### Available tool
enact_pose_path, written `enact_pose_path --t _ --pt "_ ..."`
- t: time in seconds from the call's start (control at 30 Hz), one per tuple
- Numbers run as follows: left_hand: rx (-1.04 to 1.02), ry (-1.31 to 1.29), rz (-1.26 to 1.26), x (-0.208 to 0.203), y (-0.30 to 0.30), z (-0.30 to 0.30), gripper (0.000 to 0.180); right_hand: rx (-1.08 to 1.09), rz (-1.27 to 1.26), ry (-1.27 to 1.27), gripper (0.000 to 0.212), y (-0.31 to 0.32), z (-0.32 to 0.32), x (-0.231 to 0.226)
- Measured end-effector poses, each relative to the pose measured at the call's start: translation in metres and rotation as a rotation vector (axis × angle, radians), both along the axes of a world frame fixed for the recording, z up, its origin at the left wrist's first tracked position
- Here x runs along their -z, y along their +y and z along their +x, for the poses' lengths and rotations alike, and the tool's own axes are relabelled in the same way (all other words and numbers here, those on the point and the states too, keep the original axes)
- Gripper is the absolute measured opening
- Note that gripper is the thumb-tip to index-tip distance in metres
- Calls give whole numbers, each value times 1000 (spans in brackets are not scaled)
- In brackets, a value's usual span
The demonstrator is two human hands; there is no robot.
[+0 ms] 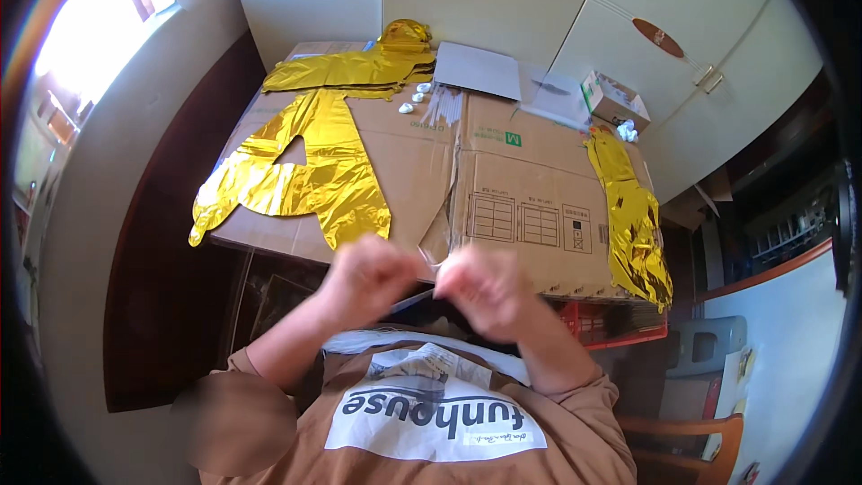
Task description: Tying strings to gold foil balloons on top of cardboard boxes for packaging.
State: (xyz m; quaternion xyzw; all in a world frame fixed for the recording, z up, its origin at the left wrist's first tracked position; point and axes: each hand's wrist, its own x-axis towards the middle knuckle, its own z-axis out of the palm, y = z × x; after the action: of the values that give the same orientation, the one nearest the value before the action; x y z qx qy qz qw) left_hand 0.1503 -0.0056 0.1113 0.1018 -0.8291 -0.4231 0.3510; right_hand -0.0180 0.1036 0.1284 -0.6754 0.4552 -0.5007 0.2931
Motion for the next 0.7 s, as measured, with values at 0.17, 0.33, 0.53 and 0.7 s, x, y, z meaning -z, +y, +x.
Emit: enact_pose_path --t 0.17,0.33,0.53,0.7 --pt "0 291 788 -18 -4 4 13 -131 2 229 18 0 2 15" --pt "390 38 288 -16 9 4 5 98 108 10 16 -10 -28 -17" --pt "101 -62 24 -9 -4 -1 10 -113 37 23 19 10 -17 -23" --pt "-52 177 404 -40 0 -4 6 -161 -18 285 18 8 -17 -5"
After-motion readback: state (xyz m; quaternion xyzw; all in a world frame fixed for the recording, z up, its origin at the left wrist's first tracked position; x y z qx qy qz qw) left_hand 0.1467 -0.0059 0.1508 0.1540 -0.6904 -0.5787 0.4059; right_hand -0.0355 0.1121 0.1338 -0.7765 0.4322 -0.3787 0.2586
